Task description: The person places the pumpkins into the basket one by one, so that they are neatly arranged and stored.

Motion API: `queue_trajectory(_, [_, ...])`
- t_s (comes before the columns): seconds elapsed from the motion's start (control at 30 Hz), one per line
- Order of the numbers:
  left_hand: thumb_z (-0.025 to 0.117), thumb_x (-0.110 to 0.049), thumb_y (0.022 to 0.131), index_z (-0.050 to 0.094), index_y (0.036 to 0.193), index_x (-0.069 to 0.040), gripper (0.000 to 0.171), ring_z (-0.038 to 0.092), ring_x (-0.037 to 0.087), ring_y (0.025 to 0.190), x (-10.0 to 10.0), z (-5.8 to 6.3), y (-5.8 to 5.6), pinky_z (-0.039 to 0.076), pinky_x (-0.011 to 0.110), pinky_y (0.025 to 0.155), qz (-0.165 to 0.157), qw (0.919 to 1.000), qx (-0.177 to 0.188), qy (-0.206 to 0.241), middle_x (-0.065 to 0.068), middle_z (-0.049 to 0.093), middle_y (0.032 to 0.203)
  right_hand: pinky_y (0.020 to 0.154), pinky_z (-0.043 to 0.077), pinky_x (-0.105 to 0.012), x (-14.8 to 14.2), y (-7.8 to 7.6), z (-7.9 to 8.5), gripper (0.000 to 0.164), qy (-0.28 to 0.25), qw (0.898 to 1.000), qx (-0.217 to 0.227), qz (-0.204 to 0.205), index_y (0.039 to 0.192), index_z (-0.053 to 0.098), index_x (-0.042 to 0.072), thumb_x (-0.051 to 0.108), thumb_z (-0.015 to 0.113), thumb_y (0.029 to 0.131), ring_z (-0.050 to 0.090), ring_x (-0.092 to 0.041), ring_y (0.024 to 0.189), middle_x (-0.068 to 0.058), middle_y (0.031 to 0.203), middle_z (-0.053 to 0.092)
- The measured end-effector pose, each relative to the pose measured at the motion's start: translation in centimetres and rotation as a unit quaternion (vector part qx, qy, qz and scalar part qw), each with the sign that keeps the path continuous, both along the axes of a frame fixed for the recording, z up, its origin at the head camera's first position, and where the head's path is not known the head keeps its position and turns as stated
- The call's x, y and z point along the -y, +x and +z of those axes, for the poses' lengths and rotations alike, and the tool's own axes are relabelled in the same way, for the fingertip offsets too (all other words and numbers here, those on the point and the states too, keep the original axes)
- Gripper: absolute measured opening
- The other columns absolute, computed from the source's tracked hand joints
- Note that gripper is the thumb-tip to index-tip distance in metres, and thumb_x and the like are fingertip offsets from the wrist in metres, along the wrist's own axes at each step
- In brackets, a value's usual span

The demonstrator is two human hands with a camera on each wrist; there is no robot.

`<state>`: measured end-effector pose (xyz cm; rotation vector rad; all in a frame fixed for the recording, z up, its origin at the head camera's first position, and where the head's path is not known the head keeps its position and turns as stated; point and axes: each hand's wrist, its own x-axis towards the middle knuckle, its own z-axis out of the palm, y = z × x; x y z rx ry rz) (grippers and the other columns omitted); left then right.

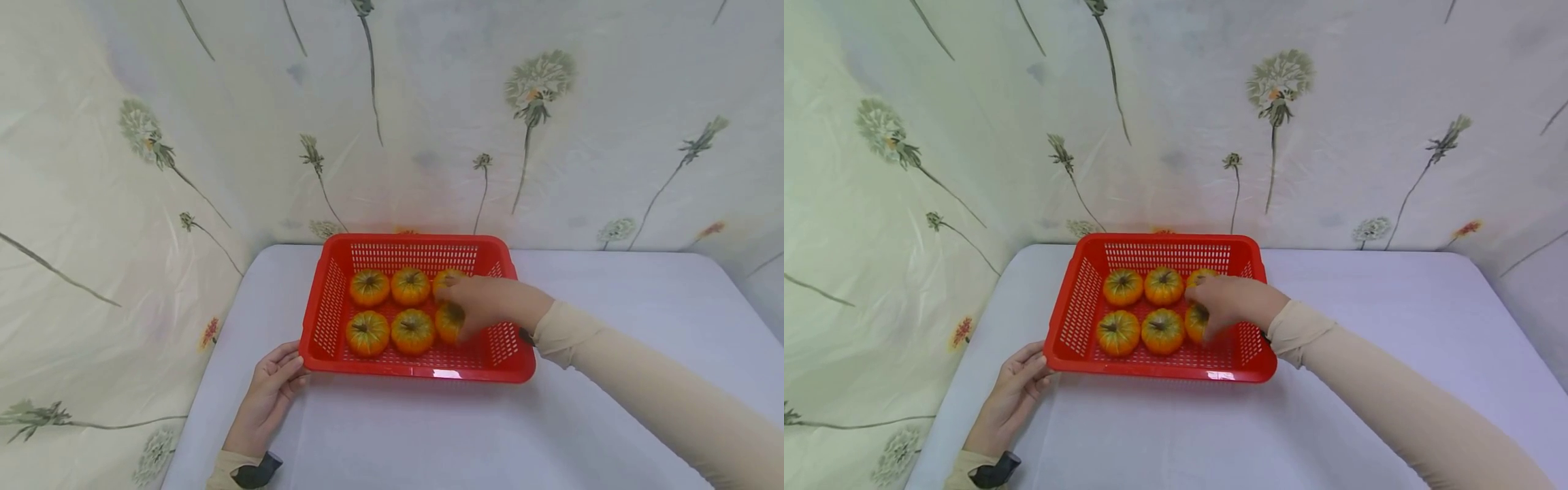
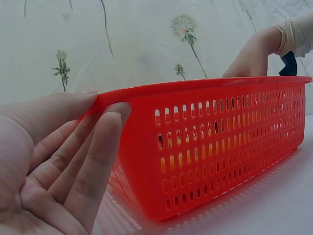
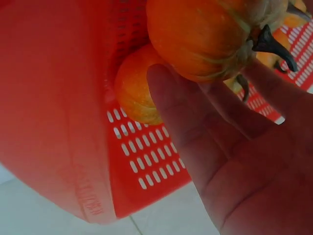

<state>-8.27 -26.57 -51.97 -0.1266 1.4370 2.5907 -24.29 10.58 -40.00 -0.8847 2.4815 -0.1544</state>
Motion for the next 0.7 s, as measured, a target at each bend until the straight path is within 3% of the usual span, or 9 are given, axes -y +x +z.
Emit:
queue_trajectory(0.37, [0.054,-0.002,0.105,0.069,0.119,-0.017,0.026,0.073,0.007,0.085,0.0,-0.1,0.0,0.061,0.017,0.077,0.008,1.0000,0.004,0.003,-0.004,0.075,0.106,0.094,0.062,-0.044,1.1,-0.1,0.3,0.071,0.051,0.999,0.010,-0.003,0.131,0.063,0.021,0.037,0.095,0.071,0.063,-0.017,0.106,0.006,0.114,0.069])
queue_trajectory(0.7, [0.053,-0.001,0.105,0.067,0.121,-0.015,0.025,0.072,0.008,0.085,0.0,0.0,0.0,0.061,0.017,0.078,0.001,0.9999,0.005,0.013,-0.004,0.074,0.106,0.103,0.058,-0.050,1.6,0.4,0.0,0.086,0.071,0.997,0.011,-0.019,0.143,0.059,0.021,0.038,0.097,0.067,0.063,-0.022,0.121,0.004,0.129,0.069])
